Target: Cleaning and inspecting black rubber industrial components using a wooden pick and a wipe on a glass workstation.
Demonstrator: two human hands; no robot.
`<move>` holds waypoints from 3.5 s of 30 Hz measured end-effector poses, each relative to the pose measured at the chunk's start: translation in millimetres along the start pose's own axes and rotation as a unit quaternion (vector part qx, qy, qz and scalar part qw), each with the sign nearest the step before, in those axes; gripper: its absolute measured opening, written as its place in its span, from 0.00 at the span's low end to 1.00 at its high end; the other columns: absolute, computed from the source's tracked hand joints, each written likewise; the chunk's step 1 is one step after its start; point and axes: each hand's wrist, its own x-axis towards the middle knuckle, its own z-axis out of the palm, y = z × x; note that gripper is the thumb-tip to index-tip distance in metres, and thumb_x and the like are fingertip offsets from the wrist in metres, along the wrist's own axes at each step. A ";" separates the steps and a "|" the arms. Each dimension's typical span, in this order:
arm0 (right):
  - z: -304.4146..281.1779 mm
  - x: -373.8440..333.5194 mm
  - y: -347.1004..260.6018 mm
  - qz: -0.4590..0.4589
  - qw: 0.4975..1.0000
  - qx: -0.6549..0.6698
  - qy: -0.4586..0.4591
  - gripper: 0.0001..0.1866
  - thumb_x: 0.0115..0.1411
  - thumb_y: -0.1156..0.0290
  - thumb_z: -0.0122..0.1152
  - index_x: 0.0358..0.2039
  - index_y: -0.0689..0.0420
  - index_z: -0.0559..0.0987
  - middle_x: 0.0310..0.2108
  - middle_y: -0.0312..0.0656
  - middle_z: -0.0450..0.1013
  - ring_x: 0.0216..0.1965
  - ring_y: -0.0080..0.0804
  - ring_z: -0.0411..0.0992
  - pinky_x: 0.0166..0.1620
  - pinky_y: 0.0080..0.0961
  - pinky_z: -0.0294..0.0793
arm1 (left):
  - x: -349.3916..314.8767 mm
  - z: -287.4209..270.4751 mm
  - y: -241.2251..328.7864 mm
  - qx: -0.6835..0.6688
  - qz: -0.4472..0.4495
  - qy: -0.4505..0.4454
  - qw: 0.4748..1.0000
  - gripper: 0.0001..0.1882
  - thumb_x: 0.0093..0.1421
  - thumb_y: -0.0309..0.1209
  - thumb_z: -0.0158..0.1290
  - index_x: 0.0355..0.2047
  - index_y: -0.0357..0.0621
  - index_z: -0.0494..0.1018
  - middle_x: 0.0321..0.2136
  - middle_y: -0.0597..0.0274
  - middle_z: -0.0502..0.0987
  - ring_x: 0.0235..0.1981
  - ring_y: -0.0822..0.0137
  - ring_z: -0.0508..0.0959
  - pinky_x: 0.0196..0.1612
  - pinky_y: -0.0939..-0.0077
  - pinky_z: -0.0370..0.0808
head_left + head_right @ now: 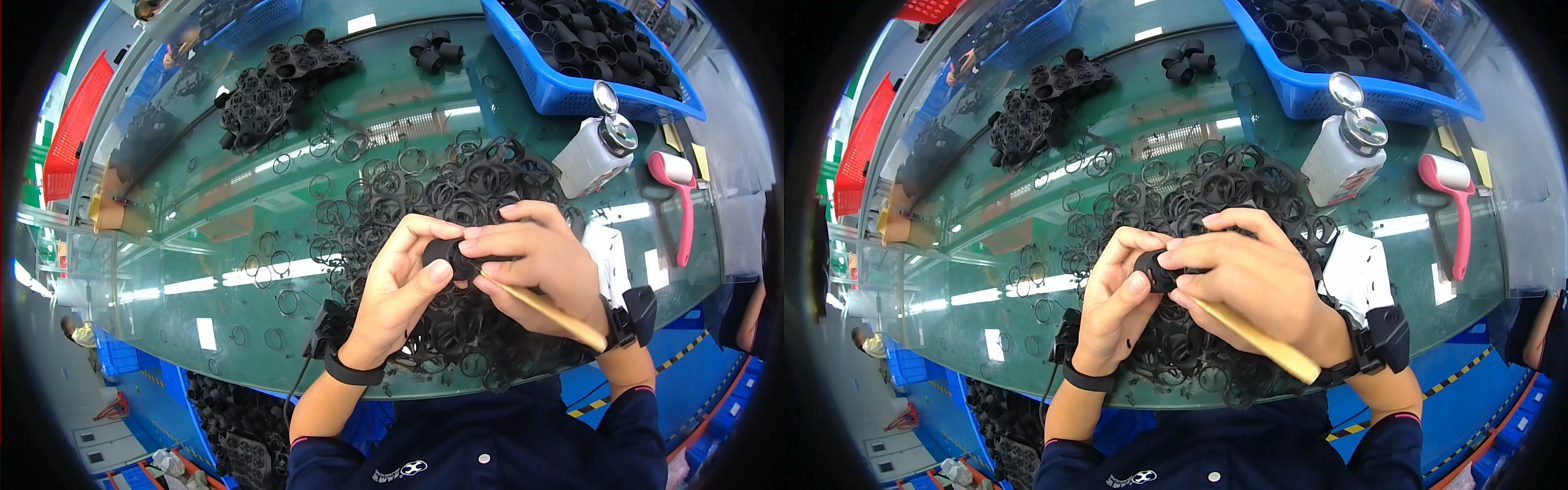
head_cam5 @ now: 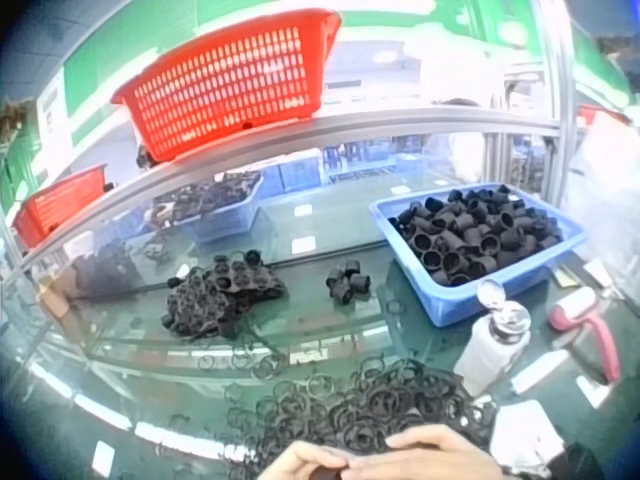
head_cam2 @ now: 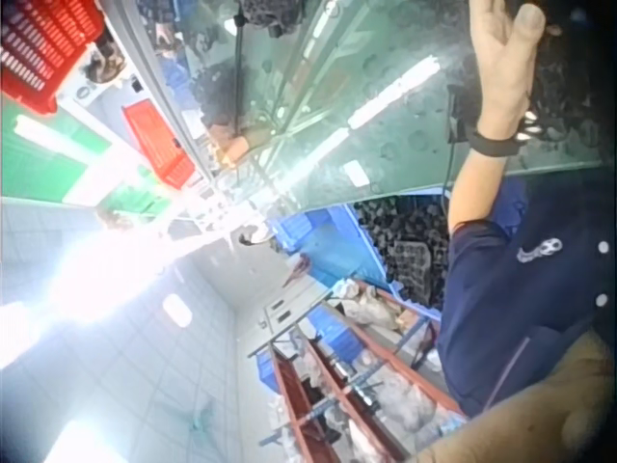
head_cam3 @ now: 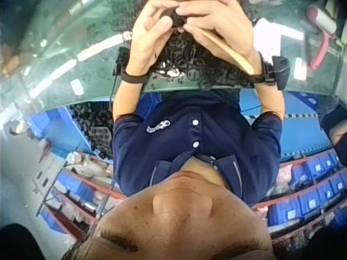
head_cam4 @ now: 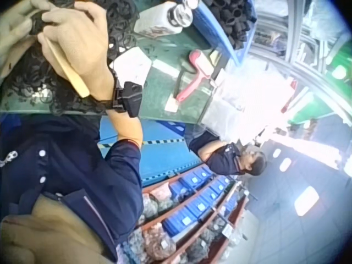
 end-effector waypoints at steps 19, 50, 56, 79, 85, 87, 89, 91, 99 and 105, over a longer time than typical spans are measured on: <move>2.1 -3.2 4.7 0.113 0.973 0.192 0.061 0.07 0.48 0.77 0.65 0.25 0.57 0.74 0.35 0.43 0.77 0.38 0.31 0.76 0.52 0.36 0.65 | 0.3 -2.7 3.9 -0.051 -0.045 -0.014 0.998 0.22 0.56 0.39 0.54 0.45 0.41 0.62 0.47 0.53 0.69 0.43 0.67 0.72 0.40 0.76 0.70; 6.3 -4.3 5.6 0.161 0.934 0.305 0.088 0.07 0.48 0.79 0.64 0.23 0.61 0.73 0.36 0.49 0.73 0.38 0.33 0.73 0.41 0.26 0.72 | -0.9 3.8 5.6 -0.032 -0.057 -0.019 0.998 0.22 0.51 0.33 0.59 0.43 0.43 0.62 0.40 0.56 0.68 0.39 0.68 0.71 0.34 0.77 0.72; 4.3 -3.8 4.1 0.161 0.936 0.303 0.074 0.06 0.47 0.79 0.64 0.23 0.60 0.73 0.36 0.47 0.73 0.38 0.33 0.73 0.43 0.27 0.70 | -1.6 0.3 -1.2 -0.016 0.011 -0.040 0.999 0.19 0.52 0.20 0.56 0.43 0.40 0.63 0.46 0.56 0.67 0.50 0.66 0.67 0.55 0.71 0.62; 6.4 -4.3 5.8 0.156 0.942 0.277 0.103 0.05 0.47 0.79 0.63 0.23 0.60 0.74 0.33 0.44 0.75 0.38 0.34 0.73 0.49 0.33 0.67 | 0.1 -5.9 0.2 -0.190 -0.045 -0.056 0.979 0.20 0.59 0.34 0.48 0.48 0.36 0.63 0.40 0.53 0.70 0.30 0.68 0.70 0.30 0.76 0.69; 2.0 -2.8 6.9 0.129 0.970 0.200 0.056 0.05 0.47 0.77 0.64 0.23 0.57 0.74 0.33 0.39 0.76 0.36 0.31 0.74 0.52 0.40 0.63 | -1.0 -7.2 2.2 -0.148 -0.037 -0.053 0.987 0.20 0.59 0.35 0.49 0.48 0.36 0.63 0.37 0.56 0.70 0.30 0.68 0.70 0.31 0.77 0.69; -0.1 -2.2 7.0 0.129 0.971 0.195 0.052 0.05 0.46 0.77 0.64 0.23 0.57 0.74 0.32 0.39 0.76 0.36 0.32 0.74 0.52 0.40 0.63 | -1.4 -5.1 3.6 -0.129 -0.033 -0.046 0.990 0.20 0.59 0.34 0.49 0.47 0.36 0.63 0.37 0.56 0.70 0.30 0.69 0.70 0.31 0.77 0.69; -3.7 -0.6 6.3 0.119 0.979 0.165 0.021 0.06 0.46 0.77 0.64 0.23 0.56 0.74 0.32 0.39 0.75 0.36 0.32 0.73 0.52 0.39 0.63 | -1.9 -2.9 4.7 -0.109 -0.029 -0.037 0.993 0.20 0.59 0.34 0.50 0.47 0.36 0.63 0.36 0.57 0.70 0.30 0.69 0.70 0.31 0.78 0.70; -6.2 0.2 7.3 0.114 0.980 0.162 0.010 0.06 0.45 0.77 0.64 0.23 0.56 0.74 0.32 0.39 0.75 0.36 0.32 0.73 0.52 0.39 0.63 | -2.6 -0.7 4.8 -0.086 -0.026 -0.029 0.996 0.19 0.58 0.34 0.50 0.47 0.37 0.63 0.37 0.57 0.70 0.31 0.70 0.70 0.32 0.78 0.70; 1.1 1.0 0.5 -0.071 0.990 -0.115 0.033 0.06 0.42 0.75 0.63 0.22 0.59 0.74 0.32 0.42 0.74 0.36 0.33 0.74 0.49 0.42 0.67 | -2.5 0.9 3.2 -0.097 -0.039 -0.020 0.994 0.18 0.59 0.33 0.50 0.47 0.37 0.63 0.36 0.58 0.70 0.31 0.70 0.70 0.32 0.78 0.70; 2.4 -1.3 -1.3 0.038 0.999 -0.028 -0.001 0.07 0.45 0.77 0.64 0.24 0.57 0.74 0.31 0.43 0.76 0.35 0.34 0.76 0.53 0.42 0.64 | 0.3 -9.5 -1.9 -0.206 -0.069 -0.054 0.975 0.18 0.61 0.34 0.48 0.47 0.37 0.62 0.37 0.56 0.69 0.31 0.67 0.70 0.30 0.77 0.68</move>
